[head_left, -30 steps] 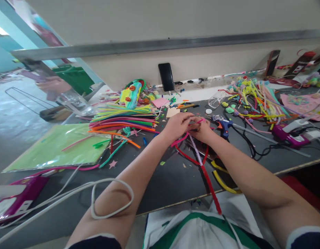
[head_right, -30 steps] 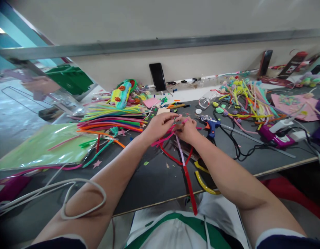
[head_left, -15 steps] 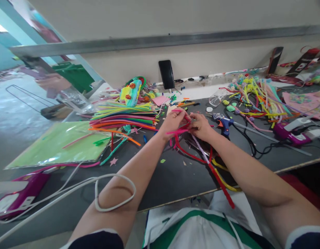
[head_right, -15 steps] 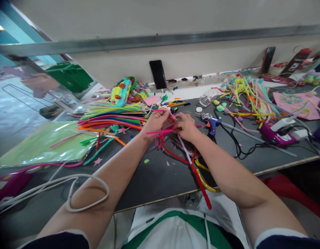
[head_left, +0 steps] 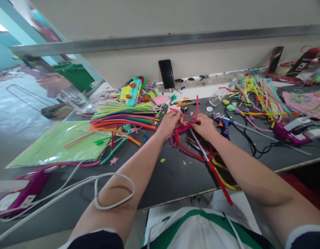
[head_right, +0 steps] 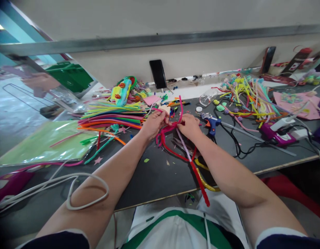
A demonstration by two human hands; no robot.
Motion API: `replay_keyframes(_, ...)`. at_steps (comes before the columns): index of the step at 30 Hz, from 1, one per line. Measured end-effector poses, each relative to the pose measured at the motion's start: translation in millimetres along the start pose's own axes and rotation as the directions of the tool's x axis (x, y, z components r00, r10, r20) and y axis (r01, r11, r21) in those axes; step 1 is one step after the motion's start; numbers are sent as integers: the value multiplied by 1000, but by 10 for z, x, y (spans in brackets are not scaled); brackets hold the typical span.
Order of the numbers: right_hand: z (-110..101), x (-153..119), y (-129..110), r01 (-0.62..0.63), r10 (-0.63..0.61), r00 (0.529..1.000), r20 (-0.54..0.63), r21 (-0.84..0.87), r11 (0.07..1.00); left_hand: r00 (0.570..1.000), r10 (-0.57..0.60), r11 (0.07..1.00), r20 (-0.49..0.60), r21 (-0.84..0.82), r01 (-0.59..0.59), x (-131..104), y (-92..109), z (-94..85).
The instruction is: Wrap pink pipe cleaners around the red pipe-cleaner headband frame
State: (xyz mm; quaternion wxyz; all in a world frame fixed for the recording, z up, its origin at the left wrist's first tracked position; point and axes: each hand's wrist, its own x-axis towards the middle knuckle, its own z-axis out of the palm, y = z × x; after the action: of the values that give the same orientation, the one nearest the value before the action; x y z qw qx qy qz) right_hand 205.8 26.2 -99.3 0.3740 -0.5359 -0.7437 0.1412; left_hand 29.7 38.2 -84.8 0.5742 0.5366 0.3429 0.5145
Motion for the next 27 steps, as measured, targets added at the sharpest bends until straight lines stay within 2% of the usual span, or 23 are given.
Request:
replay_keyframes(4,-12,7,-12,-95,96,995,17,-51,994,996,64,989,58,129,-71,-3,-3,12)
replay_keyframes(9,4,6,19,-131,136,990,33,-124,983,990,56,934,128,344,-97,-34,27,24)
replay_keyframes(13,28,3,45,-137,152,986,69,-184,973,979,40,889,202,440,-127,-41,20,12)
replay_keyframes(22,105,-53,62,-66,78,996,37,-254,965,978,-37,898,204,437,-58,-35,-53,-20)
replay_keyframes(24,103,-41,82,-64,72,997,27,-229,971,982,-43,905,183,423,-39,-39,-41,-33)
replay_keyframes(27,59,8,114,-51,48,999,-23,-113,992,995,-15,940,96,342,-19,-44,15,-51)
